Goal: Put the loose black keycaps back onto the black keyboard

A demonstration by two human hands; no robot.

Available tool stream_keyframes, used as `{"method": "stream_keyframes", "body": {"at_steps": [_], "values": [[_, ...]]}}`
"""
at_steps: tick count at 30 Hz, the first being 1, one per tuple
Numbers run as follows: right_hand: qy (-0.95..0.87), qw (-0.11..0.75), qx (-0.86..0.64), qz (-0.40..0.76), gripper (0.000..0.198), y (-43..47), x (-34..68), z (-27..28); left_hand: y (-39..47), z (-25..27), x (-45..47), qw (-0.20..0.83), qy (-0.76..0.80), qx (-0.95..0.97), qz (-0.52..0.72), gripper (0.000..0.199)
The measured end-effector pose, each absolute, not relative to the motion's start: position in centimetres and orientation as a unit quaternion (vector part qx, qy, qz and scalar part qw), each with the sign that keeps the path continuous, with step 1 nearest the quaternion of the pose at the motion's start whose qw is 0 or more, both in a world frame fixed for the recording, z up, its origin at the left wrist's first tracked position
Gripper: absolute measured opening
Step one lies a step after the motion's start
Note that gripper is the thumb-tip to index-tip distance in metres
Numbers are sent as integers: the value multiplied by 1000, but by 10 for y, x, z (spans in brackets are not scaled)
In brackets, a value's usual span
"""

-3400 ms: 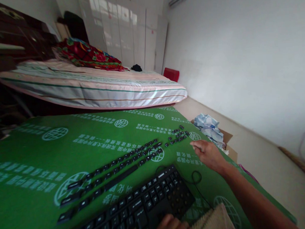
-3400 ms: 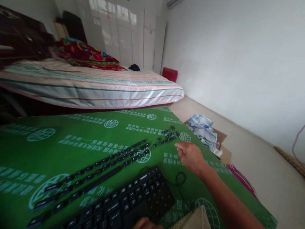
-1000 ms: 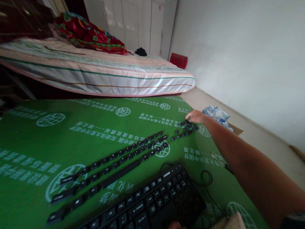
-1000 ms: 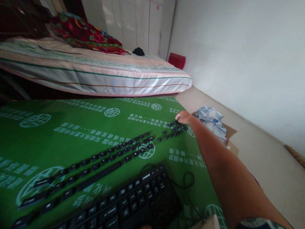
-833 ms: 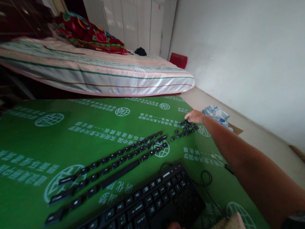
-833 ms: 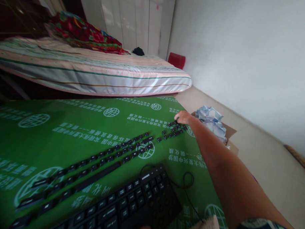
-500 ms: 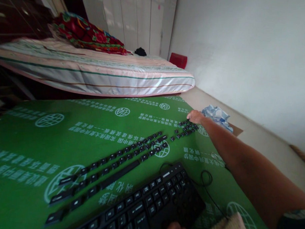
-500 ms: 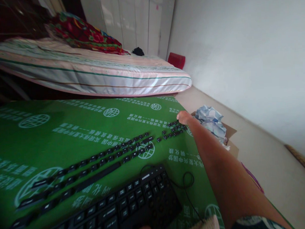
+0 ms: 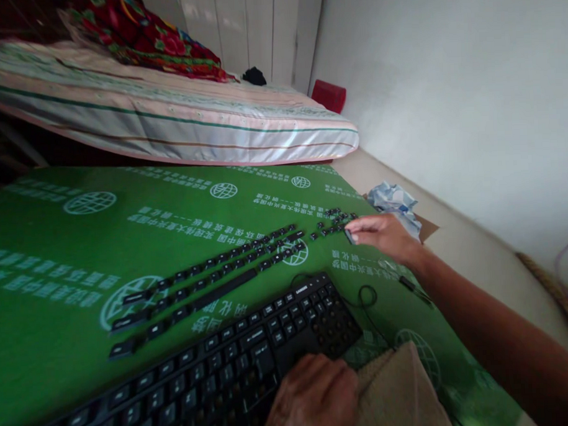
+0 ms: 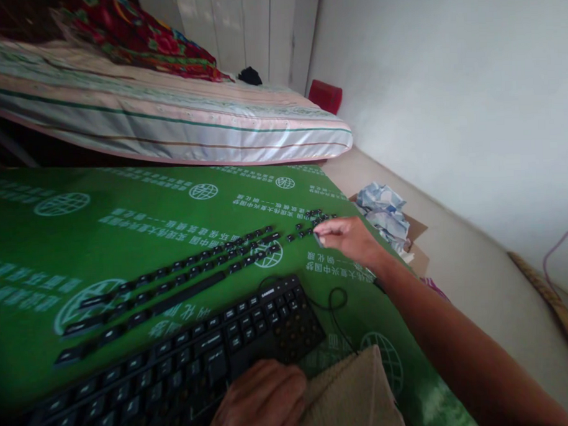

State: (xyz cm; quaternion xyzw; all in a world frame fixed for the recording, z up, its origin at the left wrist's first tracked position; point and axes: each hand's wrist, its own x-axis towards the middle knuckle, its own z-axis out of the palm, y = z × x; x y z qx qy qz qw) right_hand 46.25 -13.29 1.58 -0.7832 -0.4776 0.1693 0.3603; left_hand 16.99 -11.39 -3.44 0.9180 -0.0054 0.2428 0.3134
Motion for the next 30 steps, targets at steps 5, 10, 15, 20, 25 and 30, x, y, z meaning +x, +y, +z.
{"method": "stream_keyframes", "body": {"at_steps": [5, 10, 15, 20, 25, 30], "values": [[-421, 517, -698, 261, 15, -219, 366, -9, -124, -31, 174, 594, 137, 774, 172, 11], [-347, 598, -674, 260, 14, -256, 313, -26, -126, -19, 179, 822, 202, 533, -4, 25], [-326, 621, -680, 213, 14, -259, 292, -29, -124, -19, 177, 877, 194, 440, -22, 25], [-333, 620, -675, 224, 13, -258, 287, -27, -127, -22, 178, 870, 213, 445, -4, 27], [-319, 618, -675, 248, 14, -260, 287, -23, -131, -26, 181, 861, 227, 455, 28, 32], [-259, 612, -712, 227, 24, -263, 281, -23, -136, -37, 184, 849, 234, 465, 86, 25]]}}
